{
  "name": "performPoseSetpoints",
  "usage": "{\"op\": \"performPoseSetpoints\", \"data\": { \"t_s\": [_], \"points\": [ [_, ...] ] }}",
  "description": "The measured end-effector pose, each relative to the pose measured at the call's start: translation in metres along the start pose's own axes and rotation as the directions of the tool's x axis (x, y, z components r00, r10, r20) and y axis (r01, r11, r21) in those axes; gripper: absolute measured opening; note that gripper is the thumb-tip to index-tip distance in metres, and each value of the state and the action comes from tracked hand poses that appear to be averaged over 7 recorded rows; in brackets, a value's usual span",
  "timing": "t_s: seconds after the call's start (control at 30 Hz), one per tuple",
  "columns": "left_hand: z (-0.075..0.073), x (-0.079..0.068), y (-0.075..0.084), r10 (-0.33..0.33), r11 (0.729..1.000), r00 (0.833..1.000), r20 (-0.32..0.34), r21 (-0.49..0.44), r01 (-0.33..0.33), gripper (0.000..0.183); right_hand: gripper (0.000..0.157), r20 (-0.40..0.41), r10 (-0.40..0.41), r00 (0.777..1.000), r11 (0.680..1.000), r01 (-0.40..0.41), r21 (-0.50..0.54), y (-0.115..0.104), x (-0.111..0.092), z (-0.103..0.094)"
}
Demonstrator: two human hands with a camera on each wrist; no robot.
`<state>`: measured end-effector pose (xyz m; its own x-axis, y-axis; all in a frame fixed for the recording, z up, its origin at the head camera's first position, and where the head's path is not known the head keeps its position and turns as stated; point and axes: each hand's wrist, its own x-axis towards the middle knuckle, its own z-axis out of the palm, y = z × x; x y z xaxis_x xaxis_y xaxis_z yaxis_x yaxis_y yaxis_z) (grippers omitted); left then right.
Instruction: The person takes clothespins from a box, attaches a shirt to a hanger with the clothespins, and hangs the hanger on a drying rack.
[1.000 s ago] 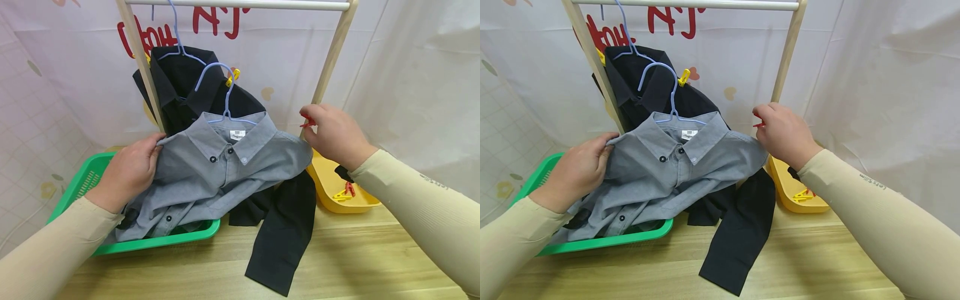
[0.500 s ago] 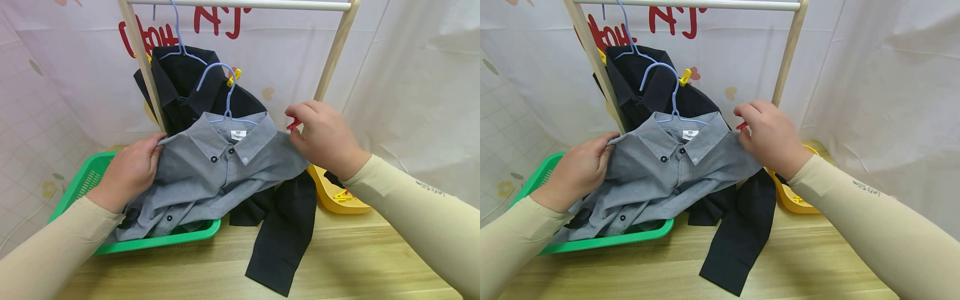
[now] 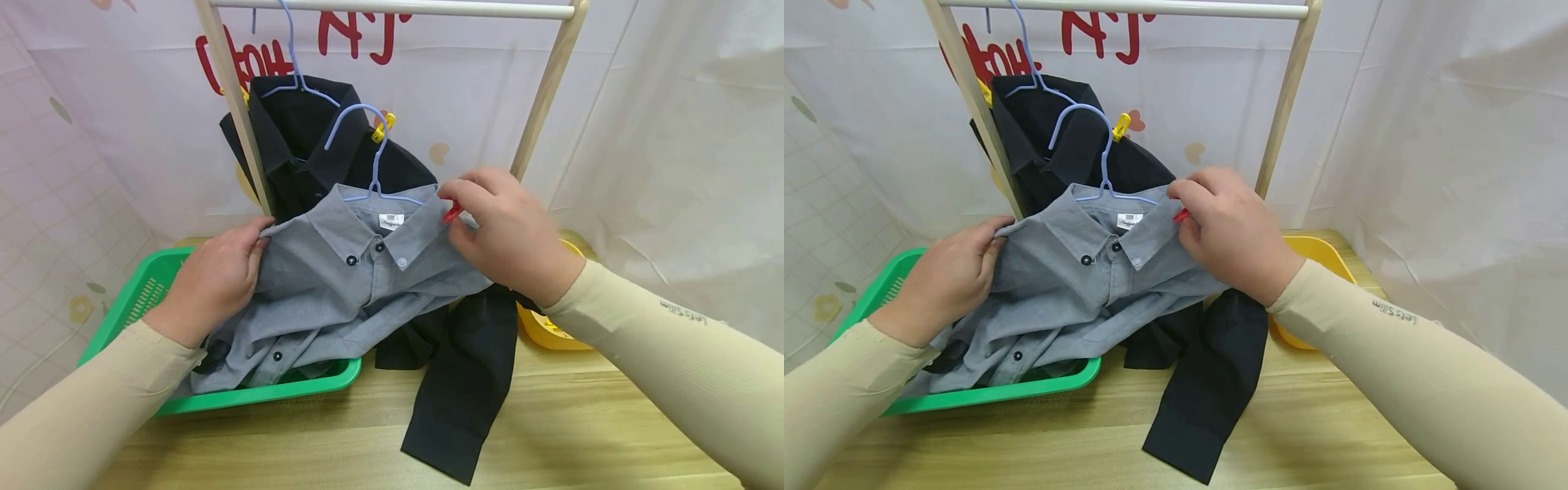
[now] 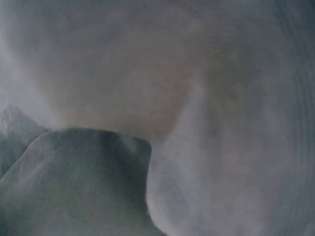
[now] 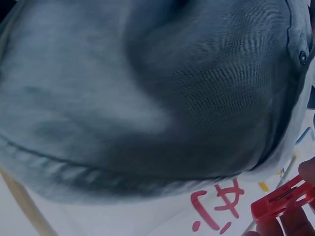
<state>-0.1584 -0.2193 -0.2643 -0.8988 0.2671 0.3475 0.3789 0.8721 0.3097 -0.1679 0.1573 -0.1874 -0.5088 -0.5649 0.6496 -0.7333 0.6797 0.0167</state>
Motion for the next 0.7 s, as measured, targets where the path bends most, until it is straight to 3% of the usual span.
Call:
{"op": "performPoseSetpoints", "data": {
  "t_s": [0.7],
  "points": [
    [-0.001, 0.000, 0.001, 0.005, 1.000, 1.000, 0.006, 0.000, -0.005, 0.039, 0.028, -0.010, -0.085, 0.996, 0.994, 0.085, 0.063, -0.024, 0.012, 0.015]
  ]
}}
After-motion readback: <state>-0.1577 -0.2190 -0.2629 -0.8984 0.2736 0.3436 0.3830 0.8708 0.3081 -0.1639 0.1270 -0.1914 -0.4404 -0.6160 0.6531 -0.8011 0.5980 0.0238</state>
